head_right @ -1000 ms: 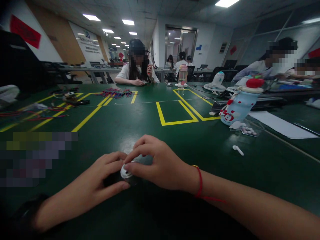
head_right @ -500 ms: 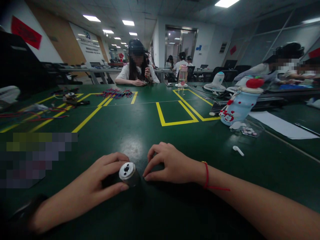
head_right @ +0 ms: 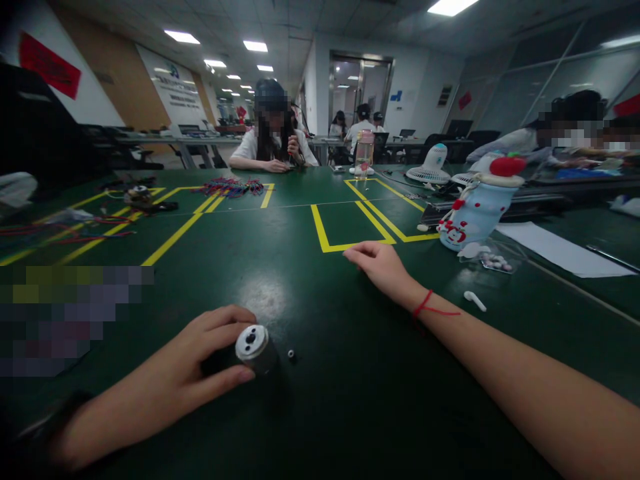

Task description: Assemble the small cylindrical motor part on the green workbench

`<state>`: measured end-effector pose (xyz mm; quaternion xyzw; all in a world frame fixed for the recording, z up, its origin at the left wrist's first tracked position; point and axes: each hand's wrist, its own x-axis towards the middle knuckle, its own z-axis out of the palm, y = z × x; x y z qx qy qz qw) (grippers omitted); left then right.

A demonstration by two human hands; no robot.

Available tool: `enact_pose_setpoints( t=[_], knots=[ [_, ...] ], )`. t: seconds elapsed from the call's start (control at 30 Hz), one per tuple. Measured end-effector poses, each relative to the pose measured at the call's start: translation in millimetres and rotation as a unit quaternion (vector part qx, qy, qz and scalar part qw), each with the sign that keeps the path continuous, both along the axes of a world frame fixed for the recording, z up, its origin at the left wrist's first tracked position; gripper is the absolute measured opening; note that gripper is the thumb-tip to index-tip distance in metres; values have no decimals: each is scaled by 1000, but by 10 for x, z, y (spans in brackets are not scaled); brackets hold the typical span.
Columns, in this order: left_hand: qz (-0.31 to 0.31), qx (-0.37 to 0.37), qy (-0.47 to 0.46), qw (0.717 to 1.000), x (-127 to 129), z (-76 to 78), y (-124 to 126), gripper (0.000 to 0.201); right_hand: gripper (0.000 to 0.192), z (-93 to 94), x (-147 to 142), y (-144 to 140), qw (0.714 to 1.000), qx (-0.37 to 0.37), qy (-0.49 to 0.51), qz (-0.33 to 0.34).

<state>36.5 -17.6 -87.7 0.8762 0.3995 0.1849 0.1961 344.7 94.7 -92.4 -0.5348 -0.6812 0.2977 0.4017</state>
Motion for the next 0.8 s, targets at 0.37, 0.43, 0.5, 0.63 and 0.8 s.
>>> enact_pose_setpoints(
  t=[0.37,0.43,0.5,0.63,0.8],
  knots=[
    [-1,-11,6,1000,-27,-14,22,22,31,148,-358,-435,933,17,-152,326],
    [0,-10,4,1000,-41,-22,34,21,26,152,-486,-559,902,54,-184,387],
    [2,-5,2,1000,-59,-39,40,20,17,138,-581,-636,905,70,-170,383],
    [-1,1,6,1000,-103,-67,34,21,13,187,-743,-735,953,97,-50,283],
    [-3,36,11,999,-111,-141,35,26,13,267,-909,-843,956,114,-22,270]
  ],
)
